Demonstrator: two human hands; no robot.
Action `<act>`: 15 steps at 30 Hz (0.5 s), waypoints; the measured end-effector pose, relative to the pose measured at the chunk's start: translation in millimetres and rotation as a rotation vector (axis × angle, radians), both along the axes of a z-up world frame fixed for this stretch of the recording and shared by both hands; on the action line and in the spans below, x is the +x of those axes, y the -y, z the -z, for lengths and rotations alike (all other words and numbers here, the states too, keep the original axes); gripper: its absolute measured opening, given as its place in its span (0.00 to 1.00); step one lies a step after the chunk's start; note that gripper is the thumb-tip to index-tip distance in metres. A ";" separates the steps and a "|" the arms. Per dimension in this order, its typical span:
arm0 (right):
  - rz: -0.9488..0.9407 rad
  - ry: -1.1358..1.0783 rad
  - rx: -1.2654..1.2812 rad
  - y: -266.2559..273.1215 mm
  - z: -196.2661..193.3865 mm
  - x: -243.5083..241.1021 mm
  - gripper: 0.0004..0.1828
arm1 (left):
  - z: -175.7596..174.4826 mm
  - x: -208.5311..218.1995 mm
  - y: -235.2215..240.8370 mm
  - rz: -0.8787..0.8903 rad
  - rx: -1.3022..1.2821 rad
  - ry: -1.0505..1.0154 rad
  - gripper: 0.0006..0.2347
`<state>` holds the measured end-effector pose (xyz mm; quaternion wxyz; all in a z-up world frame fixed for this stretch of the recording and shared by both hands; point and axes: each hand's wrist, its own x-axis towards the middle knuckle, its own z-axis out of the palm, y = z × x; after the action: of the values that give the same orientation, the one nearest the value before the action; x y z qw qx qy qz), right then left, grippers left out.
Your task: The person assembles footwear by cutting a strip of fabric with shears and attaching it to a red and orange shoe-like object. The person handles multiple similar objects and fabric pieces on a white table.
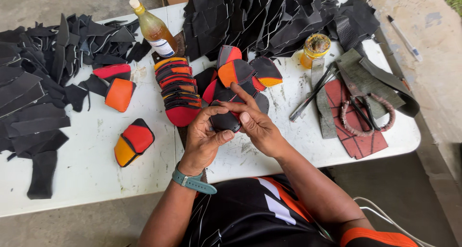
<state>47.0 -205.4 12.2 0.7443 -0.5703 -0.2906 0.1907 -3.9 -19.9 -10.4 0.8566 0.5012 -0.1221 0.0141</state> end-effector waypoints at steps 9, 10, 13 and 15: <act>0.025 0.085 -0.035 -6.9 5.3 1.9 0.28 | 5.9 1.5 -5.7 0.003 -0.020 0.005 0.18; 0.012 0.077 -0.026 -8.1 4.1 1.8 0.28 | 7.7 2.2 -4.3 -0.011 -0.028 0.012 0.18; 0.054 0.171 -0.076 -11.1 1.4 0.2 0.31 | 11.2 5.1 1.6 -0.064 -0.032 0.033 0.19; 0.181 0.375 -0.222 -8.1 2.2 -4.1 0.32 | 11.8 4.9 7.9 -0.126 -0.015 0.034 0.19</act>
<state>42.8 -197.3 10.0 0.6242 -0.6976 -0.3488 0.0447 1.0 -27.8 -22.1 0.8554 0.5013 -0.1045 0.0774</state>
